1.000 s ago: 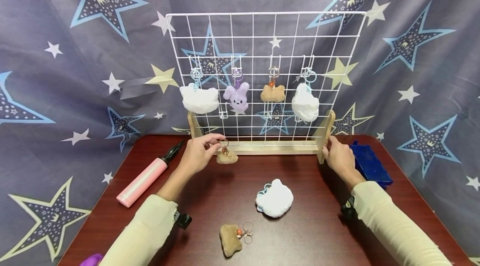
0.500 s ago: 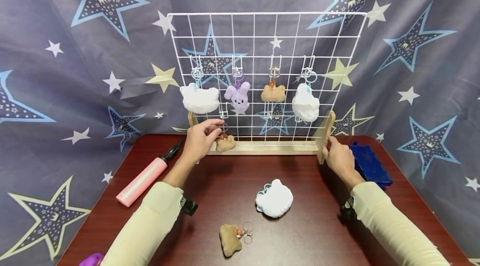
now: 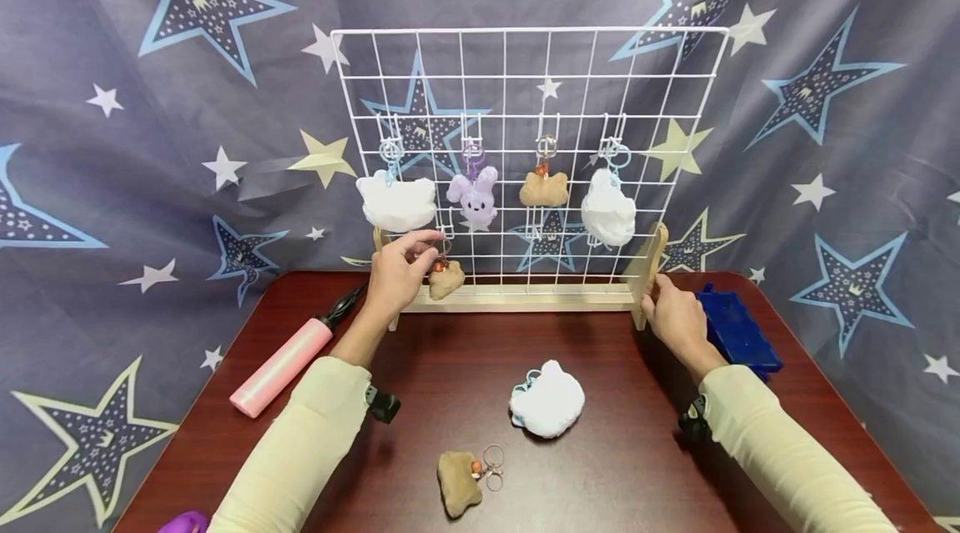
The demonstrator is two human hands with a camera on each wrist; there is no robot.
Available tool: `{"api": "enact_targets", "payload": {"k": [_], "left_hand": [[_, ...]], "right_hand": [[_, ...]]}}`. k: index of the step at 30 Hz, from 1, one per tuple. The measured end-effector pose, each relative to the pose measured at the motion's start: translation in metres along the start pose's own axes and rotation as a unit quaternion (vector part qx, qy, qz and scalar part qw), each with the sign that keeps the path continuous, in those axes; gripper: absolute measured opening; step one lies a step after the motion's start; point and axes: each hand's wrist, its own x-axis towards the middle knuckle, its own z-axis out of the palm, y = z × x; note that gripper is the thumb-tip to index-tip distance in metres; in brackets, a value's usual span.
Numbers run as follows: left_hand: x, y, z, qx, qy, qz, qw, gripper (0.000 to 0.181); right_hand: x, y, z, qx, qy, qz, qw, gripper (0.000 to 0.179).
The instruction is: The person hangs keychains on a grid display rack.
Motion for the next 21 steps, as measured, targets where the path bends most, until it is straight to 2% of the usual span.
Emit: {"api": "enact_targets", "payload": {"k": [12, 21], "left_hand": [[-0.001, -0.008, -0.002, -0.007, 0.003, -0.035, 0.9994, 0.03], [-0.009, -0.012, -0.008, 0.002, -0.003, -0.021, 0.9998, 0.03]], "right_hand": [[-0.002, 0.001, 0.004, 0.002, 0.009, -0.005, 0.9999, 0.031], [-0.002, 0.002, 0.003, 0.004, 0.019, -0.014, 0.9997, 0.027]]}}
